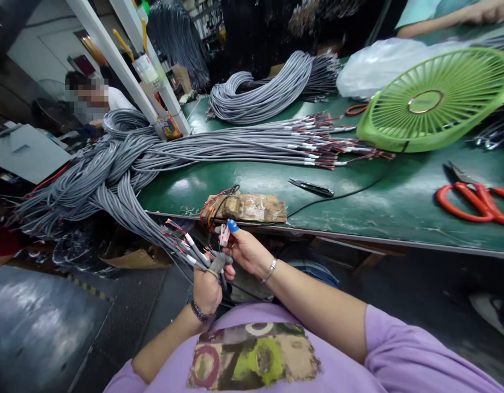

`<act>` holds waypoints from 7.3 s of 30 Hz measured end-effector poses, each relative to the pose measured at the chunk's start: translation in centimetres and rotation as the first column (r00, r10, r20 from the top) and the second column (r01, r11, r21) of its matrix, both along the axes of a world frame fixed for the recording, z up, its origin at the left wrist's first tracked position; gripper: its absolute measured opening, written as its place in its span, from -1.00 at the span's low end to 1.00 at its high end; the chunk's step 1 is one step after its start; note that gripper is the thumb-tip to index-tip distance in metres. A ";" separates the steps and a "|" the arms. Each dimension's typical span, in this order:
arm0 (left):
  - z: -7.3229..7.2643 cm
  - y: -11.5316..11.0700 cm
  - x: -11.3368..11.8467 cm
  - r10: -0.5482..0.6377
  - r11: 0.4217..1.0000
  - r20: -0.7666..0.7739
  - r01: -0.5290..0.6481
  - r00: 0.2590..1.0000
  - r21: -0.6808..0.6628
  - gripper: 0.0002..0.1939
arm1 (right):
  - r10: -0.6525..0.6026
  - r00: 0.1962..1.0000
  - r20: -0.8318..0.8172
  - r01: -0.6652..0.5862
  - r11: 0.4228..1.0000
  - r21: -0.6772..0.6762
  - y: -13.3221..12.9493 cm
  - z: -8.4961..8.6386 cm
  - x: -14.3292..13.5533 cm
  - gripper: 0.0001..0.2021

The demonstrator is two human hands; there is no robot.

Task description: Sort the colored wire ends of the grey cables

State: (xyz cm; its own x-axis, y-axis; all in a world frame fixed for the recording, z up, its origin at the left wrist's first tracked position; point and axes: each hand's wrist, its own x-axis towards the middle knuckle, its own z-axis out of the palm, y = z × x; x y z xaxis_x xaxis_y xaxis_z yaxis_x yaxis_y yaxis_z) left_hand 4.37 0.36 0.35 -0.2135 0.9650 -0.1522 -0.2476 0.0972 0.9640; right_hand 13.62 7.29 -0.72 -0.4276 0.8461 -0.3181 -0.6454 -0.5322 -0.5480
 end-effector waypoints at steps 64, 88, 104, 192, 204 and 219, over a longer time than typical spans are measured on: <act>-1.5 -1.1 -2.7 -0.023 0.998 0.127 0.030 0.992 -0.052 -0.71 | -0.008 0.858 0.514 -0.141 0.958 0.250 -1.2 -1.3 4.6 -0.71; -0.5 -3.1 -3.4 -0.469 0.883 -0.158 0.467 0.869 -0.050 -0.75 | 0.042 0.818 0.573 -0.416 0.732 0.540 -5.3 0.5 2.7 -0.67; -0.9 -3.4 -4.1 -0.499 0.867 -0.093 0.494 0.862 -0.069 -0.80 | 0.042 0.784 0.620 -0.480 0.674 0.561 -4.7 0.1 3.3 -0.77; -0.1 -1.7 -1.9 -0.121 0.982 -0.052 0.112 0.991 -0.155 -0.65 | 0.123 0.886 0.448 -0.296 0.892 0.341 -4.1 1.6 2.3 -0.66; -0.4 -1.7 -1.8 -0.117 0.983 -0.025 0.112 0.993 -0.144 -0.66 | 0.126 0.907 0.402 -0.261 0.918 0.300 -4.4 2.0 2.1 -0.58; 0.1 -1.5 -1.4 0.027 0.989 -0.008 -0.028 1.000 -0.144 -0.62 | 0.020 0.888 0.459 -0.181 0.933 0.310 -4.5 1.6 2.0 -0.61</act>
